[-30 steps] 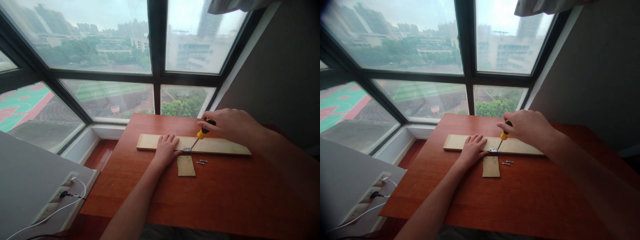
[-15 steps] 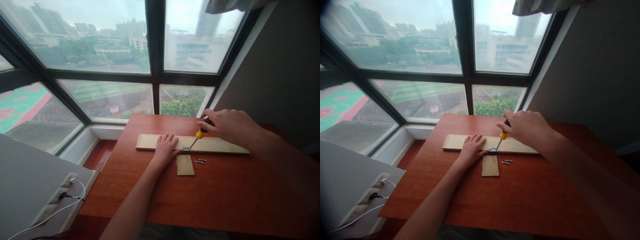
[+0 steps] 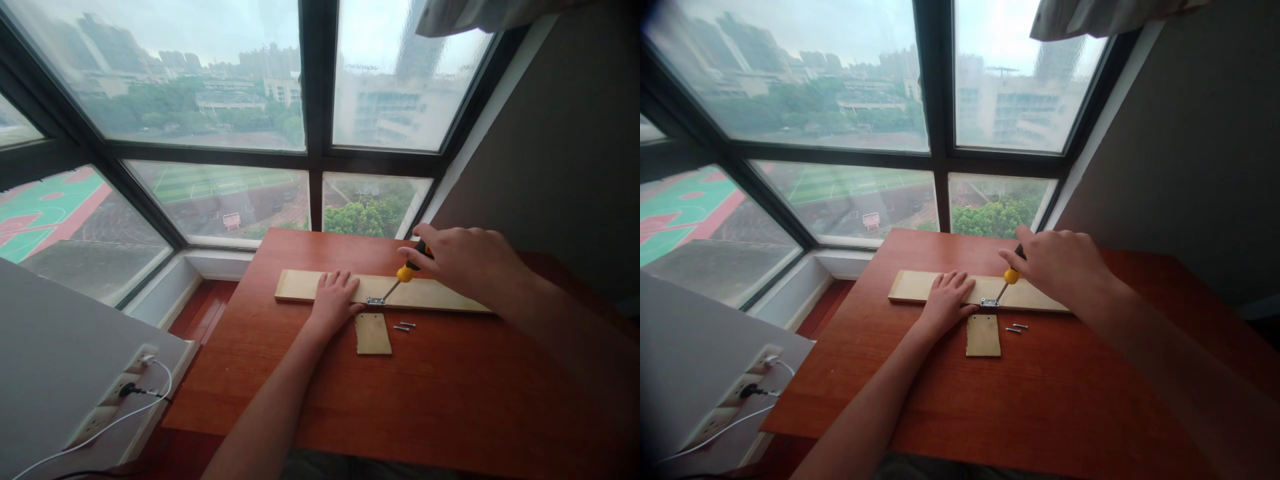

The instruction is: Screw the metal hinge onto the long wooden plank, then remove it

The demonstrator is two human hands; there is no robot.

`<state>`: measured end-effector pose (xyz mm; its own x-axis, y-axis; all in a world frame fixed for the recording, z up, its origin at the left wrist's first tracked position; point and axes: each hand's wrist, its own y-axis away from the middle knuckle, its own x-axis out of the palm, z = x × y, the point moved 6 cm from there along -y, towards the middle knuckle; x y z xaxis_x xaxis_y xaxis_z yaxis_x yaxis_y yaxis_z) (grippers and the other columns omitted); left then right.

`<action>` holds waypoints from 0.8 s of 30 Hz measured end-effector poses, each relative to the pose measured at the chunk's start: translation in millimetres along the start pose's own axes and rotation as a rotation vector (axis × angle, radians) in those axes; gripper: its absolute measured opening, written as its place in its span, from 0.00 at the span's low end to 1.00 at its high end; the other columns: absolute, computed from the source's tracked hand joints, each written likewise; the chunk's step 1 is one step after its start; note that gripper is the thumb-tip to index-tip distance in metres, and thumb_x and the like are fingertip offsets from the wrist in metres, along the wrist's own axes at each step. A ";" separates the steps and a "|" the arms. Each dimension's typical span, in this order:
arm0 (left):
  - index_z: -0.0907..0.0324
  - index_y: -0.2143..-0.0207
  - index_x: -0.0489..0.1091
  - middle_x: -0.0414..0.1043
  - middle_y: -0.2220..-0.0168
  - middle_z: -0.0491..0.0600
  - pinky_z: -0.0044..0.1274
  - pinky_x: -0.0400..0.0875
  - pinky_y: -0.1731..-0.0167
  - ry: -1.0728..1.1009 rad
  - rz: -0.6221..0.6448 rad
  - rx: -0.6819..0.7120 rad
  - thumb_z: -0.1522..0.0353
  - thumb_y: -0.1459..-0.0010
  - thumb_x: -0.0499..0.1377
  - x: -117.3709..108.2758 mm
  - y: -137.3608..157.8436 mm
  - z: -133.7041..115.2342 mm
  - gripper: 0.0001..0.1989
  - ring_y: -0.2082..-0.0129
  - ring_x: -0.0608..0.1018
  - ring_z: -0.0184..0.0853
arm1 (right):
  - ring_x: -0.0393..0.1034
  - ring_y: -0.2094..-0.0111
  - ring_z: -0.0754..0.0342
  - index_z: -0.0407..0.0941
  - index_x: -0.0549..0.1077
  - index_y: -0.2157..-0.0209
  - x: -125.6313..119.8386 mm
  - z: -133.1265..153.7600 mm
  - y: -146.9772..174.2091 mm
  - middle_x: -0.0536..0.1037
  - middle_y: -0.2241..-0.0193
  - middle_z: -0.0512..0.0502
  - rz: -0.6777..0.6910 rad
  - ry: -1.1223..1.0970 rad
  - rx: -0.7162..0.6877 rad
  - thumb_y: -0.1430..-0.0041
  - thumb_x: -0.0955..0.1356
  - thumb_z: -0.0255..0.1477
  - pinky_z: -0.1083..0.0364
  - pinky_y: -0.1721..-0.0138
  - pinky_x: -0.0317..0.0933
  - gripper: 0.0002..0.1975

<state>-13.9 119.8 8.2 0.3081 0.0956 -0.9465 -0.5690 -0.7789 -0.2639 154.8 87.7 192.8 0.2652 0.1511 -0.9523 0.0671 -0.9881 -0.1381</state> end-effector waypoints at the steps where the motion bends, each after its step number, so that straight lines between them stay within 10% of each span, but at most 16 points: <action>1: 0.53 0.46 0.66 0.66 0.39 0.55 0.43 0.57 0.40 -0.005 0.002 -0.002 0.55 0.45 0.65 0.1 0.0 0.1 0.27 0.39 0.65 0.49 | 0.76 0.71 0.39 0.47 0.73 0.57 -0.4 1.6 0.2 0.80 0.71 0.40 0.001 0.008 -0.002 0.34 0.54 0.50 0.51 0.75 0.54 0.26; 8: 0.52 0.46 0.66 0.65 0.38 0.54 0.42 0.57 0.40 -0.009 0.007 -0.012 0.54 0.45 0.65 0.8 0.3 0.8 0.27 0.39 0.65 0.49 | 0.76 0.58 0.46 0.51 0.68 0.48 7.1 -0.7 0.0 0.79 0.52 0.47 0.031 -0.342 -0.162 0.43 0.64 0.34 0.53 0.68 0.60 0.20; 15: 0.52 0.45 0.66 0.65 0.38 0.55 0.42 0.56 0.40 0.009 0.005 -0.008 0.55 0.45 0.65 0.8 0.7 1.2 0.27 0.39 0.64 0.49 | 0.75 0.71 0.39 0.47 0.73 0.59 -0.1 2.0 3.8 0.80 0.69 0.38 -0.029 -0.036 0.016 0.36 0.56 0.50 0.50 0.75 0.54 0.25; 24: 0.51 0.46 0.66 0.65 0.38 0.54 0.41 0.56 0.40 0.008 0.014 -0.015 0.54 0.45 0.65 0.6 0.3 0.9 0.27 0.39 0.64 0.48 | 0.74 0.58 0.45 0.48 0.69 0.50 6.6 -1.1 0.5 0.78 0.52 0.44 0.004 -0.546 -0.138 0.43 0.64 0.35 0.51 0.63 0.64 0.18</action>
<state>-14.6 120.2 7.4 0.3065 0.0798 -0.9485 -0.5617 -0.7893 -0.2479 157.7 88.3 186.7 -0.2684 0.0755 -0.9603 0.2018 -0.9704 -0.1326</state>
